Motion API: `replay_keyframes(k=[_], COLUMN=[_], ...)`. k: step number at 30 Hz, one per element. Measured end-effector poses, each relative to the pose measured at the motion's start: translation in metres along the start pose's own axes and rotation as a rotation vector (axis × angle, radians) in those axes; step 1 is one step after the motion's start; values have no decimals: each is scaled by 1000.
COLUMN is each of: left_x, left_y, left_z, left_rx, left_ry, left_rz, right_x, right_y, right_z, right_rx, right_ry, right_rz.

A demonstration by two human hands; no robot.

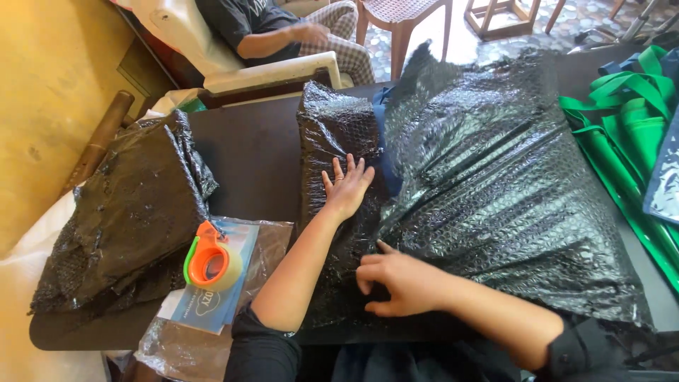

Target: Wrapping a large blue item in black bubble wrap and sealing it with tape.

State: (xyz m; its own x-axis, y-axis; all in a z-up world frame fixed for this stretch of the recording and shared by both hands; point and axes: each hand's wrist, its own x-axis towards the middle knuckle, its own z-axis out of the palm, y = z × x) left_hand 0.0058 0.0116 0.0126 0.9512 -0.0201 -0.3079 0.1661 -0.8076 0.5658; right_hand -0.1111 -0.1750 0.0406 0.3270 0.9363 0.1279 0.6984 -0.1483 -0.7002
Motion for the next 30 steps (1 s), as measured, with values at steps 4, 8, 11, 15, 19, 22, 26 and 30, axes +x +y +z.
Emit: replay_keyframes(k=[4, 8, 11, 15, 19, 22, 26, 30], left_x=[-7, -7, 1, -25, -32, -23, -27, -30], left_y=[-4, -13, -29, -3, 4, 1, 9, 14], left_z=[3, 7, 12, -5, 0, 1, -10, -15], left_rx=[9, 92, 10, 151, 324, 404, 404, 334], left_ry=[63, 65, 69, -43, -91, -45, -163, -225], left_rz=[83, 133, 227, 200, 149, 173, 117, 76], right_x=[6, 4, 4, 9, 10, 2, -30, -78], right_y=[11, 1, -1, -7, -10, -14, -26, 5], right_z=[31, 32, 33, 37, 48, 41, 22, 41], right_rx=[-228, -243, -217, -195, -237, -146, 34, -250], right_ry=[8, 10, 9, -16, -27, 63, 279, 315], right_rz=[26, 37, 48, 79, 56, -27, -124, 174])
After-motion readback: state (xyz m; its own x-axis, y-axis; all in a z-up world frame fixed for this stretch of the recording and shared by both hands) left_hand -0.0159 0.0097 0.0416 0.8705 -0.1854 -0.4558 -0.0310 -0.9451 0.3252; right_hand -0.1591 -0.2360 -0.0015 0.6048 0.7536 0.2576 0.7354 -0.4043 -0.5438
